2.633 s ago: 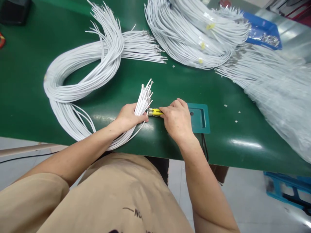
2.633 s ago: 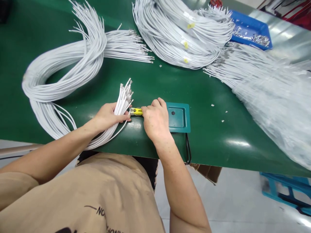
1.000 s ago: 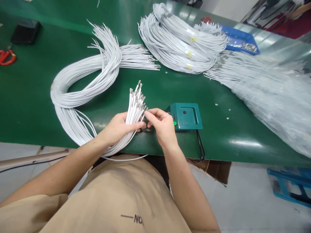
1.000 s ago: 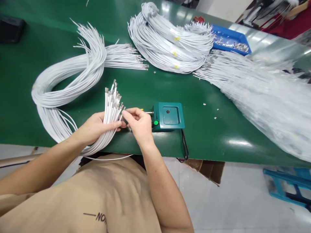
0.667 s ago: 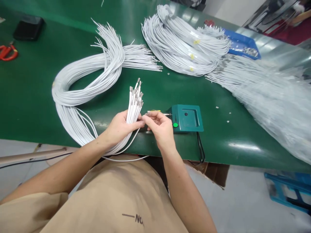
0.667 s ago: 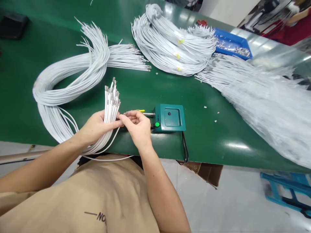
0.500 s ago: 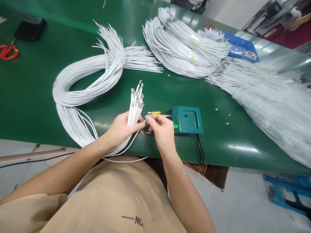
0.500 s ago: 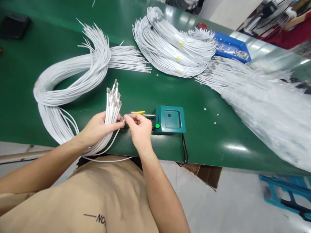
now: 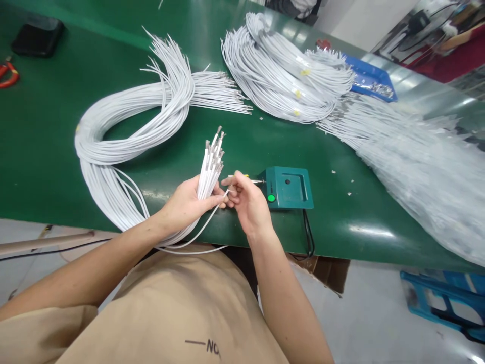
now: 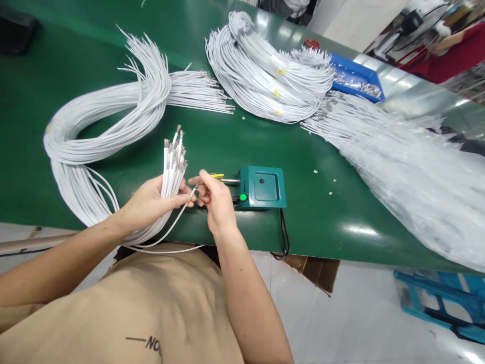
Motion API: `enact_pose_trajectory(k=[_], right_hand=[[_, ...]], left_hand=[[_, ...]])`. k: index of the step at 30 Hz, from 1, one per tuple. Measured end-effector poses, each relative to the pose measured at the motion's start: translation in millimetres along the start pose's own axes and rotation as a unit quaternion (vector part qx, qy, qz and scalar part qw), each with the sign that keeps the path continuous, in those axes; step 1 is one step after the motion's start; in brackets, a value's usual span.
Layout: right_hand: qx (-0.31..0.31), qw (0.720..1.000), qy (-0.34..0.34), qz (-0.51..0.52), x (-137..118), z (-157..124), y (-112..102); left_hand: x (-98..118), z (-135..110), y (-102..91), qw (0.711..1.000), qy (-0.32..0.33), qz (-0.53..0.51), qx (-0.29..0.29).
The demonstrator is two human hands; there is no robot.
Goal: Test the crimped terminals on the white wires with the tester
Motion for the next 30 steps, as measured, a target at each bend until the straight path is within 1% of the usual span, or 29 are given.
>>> enact_pose_trajectory(k=[3, 6, 8, 11, 15, 18, 20, 24, 26, 28, 30], right_hand=[[-0.019, 0.999, 0.031, -0.002, 1.7, 1.4, 0.9], [-0.053, 0.996, 0.058, 0.048, 7.0, 0.8, -0.6], [-0.06, 0.994, 0.064, 0.065, 10.2, -1.1, -3.3], [-0.048, 0.996, 0.045, 0.059, 12.4, -5.0, -7.1], [-0.002, 0.999, -0.02, 0.03, 9.6, -9.8, -8.8], [0.019, 0.999, -0.042, 0.001, 7.0, -10.7, -8.4], [0.007, 0.999, -0.035, -0.001, 6.7, -9.5, -8.7], [-0.043, 0.999, -0.006, 0.027, 8.6, -6.2, -10.8], [-0.049, 0.998, -0.002, 0.029, 8.9, -5.8, -11.3], [-0.024, 1.0, -0.007, 0.009, 7.5, -6.7, -11.5], [0.029, 0.999, -0.023, -0.029, 4.4, -8.6, -12.0]], left_hand=[[0.0, -1.3, 0.5, 1.0, -0.009, -0.005, 0.007], [-2.0, -1.3, -1.4, 1.0, 0.0, 0.018, 0.016], [-3.6, -0.8, -2.5, 0.999, 0.009, 0.031, 0.016], [-4.6, 0.0, -2.7, 0.999, 0.014, 0.029, 0.01], [-1.8, 0.5, -1.9, 0.999, 0.02, 0.028, 0.005], [0.3, 0.0, -2.0, 0.999, 0.025, 0.032, 0.009], [0.8, -0.5, -2.4, 0.999, 0.022, 0.031, 0.013], [0.9, -0.7, -3.0, 0.999, 0.019, 0.028, 0.017], [0.5, -0.3, -2.7, 0.999, 0.023, 0.027, 0.014], [-0.5, -0.1, -2.4, 0.999, 0.026, 0.033, 0.01], [-1.9, 0.0, -2.1, 0.999, 0.027, 0.046, 0.005]])
Point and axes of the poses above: each hand's wrist, its own z-axis towards the middle knuckle, its own y-axis out of the palm, x = y × z, the point moved 3 cm from there along z, towards the middle knuckle, and after that the axes turned 13 degrees about y, right-handed, at the moved point
